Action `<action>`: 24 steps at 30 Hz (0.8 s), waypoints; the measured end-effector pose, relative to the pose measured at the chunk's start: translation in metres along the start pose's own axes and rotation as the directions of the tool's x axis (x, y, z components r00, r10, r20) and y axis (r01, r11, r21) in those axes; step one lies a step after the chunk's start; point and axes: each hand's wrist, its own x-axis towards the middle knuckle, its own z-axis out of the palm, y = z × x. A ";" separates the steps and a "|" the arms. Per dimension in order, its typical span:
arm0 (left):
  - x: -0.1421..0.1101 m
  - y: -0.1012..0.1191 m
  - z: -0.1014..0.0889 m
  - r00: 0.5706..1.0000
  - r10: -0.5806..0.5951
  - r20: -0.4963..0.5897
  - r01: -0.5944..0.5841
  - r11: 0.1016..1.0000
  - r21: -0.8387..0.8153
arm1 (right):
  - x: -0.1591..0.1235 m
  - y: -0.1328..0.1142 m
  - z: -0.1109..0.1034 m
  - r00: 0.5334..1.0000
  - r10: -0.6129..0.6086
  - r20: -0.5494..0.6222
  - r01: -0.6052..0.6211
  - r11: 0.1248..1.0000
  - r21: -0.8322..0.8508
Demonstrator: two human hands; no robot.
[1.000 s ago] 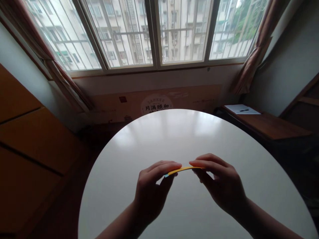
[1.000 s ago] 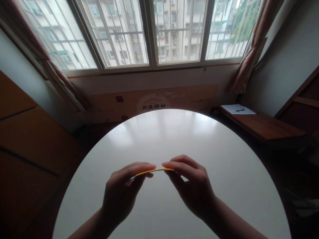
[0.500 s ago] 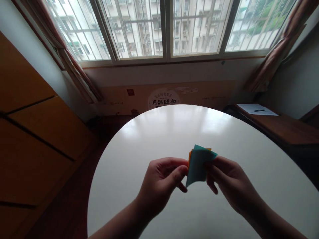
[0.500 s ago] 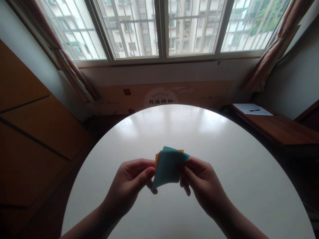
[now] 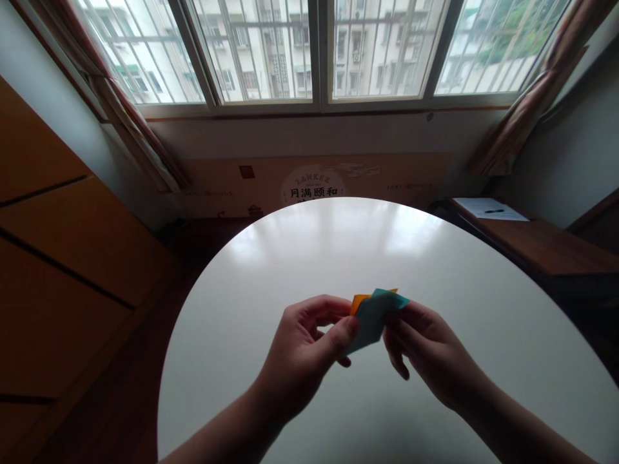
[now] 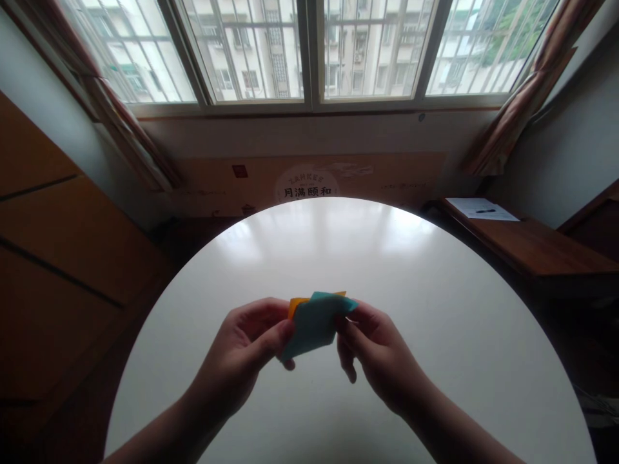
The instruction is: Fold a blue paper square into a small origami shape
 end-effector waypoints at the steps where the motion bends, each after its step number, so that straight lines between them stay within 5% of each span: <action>1: 0.000 0.000 0.000 1.000 0.014 -0.017 -0.013 1.000 0.024 | 0.000 0.000 0.000 1.000 -0.025 -0.001 0.025 1.000 -0.011; 7: -0.002 0.001 0.002 0.995 0.073 -0.067 -0.065 0.992 0.112 | -0.001 -0.002 0.001 0.998 -0.066 0.003 0.066 0.998 0.017; 14: 0.000 0.001 0.004 0.997 0.014 0.081 -0.007 0.996 -0.086 | -0.002 -0.003 0.007 0.987 0.142 0.073 -0.153 0.970 0.189; 24: 0.001 -0.006 0.007 0.992 0.073 0.105 -0.054 0.984 -0.172 | -0.001 0.002 0.011 0.966 0.192 0.175 -0.234 0.934 0.269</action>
